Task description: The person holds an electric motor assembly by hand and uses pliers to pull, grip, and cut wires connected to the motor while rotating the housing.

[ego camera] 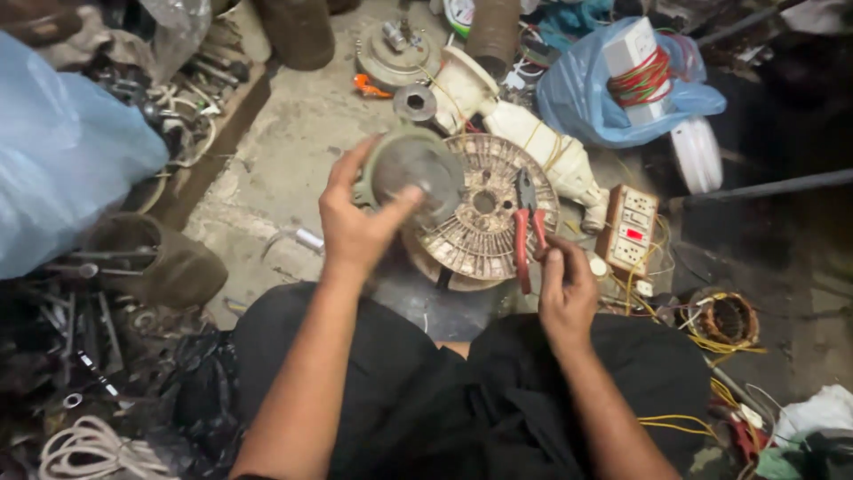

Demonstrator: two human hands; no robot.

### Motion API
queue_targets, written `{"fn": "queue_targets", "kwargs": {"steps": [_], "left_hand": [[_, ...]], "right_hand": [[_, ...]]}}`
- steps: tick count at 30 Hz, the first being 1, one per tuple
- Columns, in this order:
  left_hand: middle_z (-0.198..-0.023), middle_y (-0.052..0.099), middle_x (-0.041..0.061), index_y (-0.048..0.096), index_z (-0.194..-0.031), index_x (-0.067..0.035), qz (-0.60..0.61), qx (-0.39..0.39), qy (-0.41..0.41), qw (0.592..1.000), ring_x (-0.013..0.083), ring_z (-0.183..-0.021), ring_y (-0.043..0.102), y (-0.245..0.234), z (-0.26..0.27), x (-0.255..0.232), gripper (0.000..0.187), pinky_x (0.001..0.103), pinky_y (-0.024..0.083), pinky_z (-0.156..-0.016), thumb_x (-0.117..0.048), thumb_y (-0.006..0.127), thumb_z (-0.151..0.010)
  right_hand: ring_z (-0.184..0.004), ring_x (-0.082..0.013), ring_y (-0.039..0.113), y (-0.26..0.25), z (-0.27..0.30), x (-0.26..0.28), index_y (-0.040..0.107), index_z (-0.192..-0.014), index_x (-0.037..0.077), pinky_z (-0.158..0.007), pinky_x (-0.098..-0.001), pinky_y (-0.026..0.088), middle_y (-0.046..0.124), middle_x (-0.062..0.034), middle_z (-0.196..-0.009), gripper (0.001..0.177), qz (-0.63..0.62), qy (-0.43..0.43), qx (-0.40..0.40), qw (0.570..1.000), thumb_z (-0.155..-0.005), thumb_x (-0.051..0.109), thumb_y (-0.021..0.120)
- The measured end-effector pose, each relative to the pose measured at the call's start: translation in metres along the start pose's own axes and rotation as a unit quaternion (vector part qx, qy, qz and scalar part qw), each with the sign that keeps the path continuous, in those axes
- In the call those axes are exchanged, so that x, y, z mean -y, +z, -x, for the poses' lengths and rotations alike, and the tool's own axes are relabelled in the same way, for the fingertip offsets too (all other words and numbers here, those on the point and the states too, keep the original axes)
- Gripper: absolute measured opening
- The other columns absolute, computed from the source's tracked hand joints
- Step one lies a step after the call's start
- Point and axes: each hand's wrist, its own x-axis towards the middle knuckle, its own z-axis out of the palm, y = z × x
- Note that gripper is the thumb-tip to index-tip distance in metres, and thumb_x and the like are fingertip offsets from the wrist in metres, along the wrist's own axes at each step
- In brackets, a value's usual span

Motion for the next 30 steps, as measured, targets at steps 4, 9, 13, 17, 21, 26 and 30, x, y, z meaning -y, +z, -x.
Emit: {"fn": "queue_targets", "kwargs": {"steps": [4,9,13,17,21,26,30], "left_hand": [[-0.125,0.069,0.007,0.062,-0.134,-0.008,0.490,-0.017,-0.218,0.844,0.0244,-0.115,0.065,-0.007,-0.004,0.024,0.055,0.044,0.051,-0.103,-0.045,0.062,-0.093],[-0.118,0.070,0.007,0.065,-0.126,-0.010,0.587,0.005,-0.311,0.747,0.0255,-0.109,0.067,0.005,0.003,0.039,0.056,0.047,0.052,-0.100,-0.054,0.051,-0.094],[-0.115,0.072,0.008,0.066,-0.127,-0.008,0.668,0.068,-0.358,0.649,0.0256,-0.104,0.069,0.008,0.001,0.040,0.056,0.046,0.056,-0.092,-0.053,0.048,-0.097],[-0.103,0.075,0.006,0.069,-0.116,-0.012,0.659,0.114,-0.360,0.651,0.0271,-0.091,0.072,0.011,-0.002,0.042,0.054,0.049,0.060,-0.073,-0.055,0.046,-0.092],[-0.100,0.074,0.006,0.070,-0.112,-0.011,0.650,0.099,-0.376,0.652,0.0241,-0.086,0.072,0.007,-0.006,0.033,0.054,0.045,0.060,-0.070,-0.054,0.044,-0.092],[-0.106,0.071,0.007,0.067,-0.116,-0.008,0.659,0.043,-0.396,0.638,0.0231,-0.094,0.071,0.009,-0.005,0.042,0.045,0.043,0.062,-0.083,-0.045,0.045,-0.102],[-0.101,0.074,0.005,0.070,-0.112,-0.010,0.654,0.091,-0.363,0.657,0.0230,-0.089,0.071,0.009,-0.002,0.051,0.049,0.043,0.058,-0.073,-0.050,0.046,-0.097]], "right_hand": [[-0.093,-0.0202,0.066,0.041,-0.014,0.049,0.058,-0.135,0.000,-0.081,-0.0303,0.052,0.068,-0.0118,-0.106,0.032,0.006,-0.057,0.086,0.995,-0.106,0.011,0.055],[-0.100,-0.0323,0.065,0.077,-0.020,0.094,0.063,-0.126,0.001,-0.089,-0.0397,0.051,0.068,-0.0166,-0.110,0.024,0.161,-0.236,0.092,0.954,-0.104,0.013,0.061],[-0.096,-0.0322,0.063,0.082,-0.018,0.096,0.066,-0.116,0.002,-0.086,-0.0412,0.050,0.068,-0.0147,-0.104,0.018,0.166,-0.219,0.058,0.960,-0.103,0.013,0.063],[-0.099,-0.0335,0.061,0.084,-0.014,0.091,0.065,-0.117,0.002,-0.088,-0.0426,0.048,0.067,-0.0146,-0.106,0.014,0.173,-0.265,0.032,0.948,-0.105,0.010,0.062],[-0.083,-0.0262,0.057,0.087,-0.017,0.060,0.066,-0.109,0.007,-0.075,-0.0380,0.044,0.064,-0.0074,-0.092,0.014,-0.060,-0.090,0.070,0.992,-0.111,0.019,0.060],[-0.051,-0.0172,0.051,0.078,-0.036,0.037,0.058,-0.087,0.016,-0.047,-0.0342,0.042,0.054,-0.0004,-0.064,0.041,-0.408,0.312,0.207,0.833,-0.117,0.044,0.052],[-0.061,-0.0108,0.053,0.078,-0.026,0.067,0.064,-0.084,0.006,-0.059,-0.0276,0.043,0.058,0.0008,-0.068,0.052,-0.027,0.097,0.172,0.980,-0.111,0.043,0.039]]}}
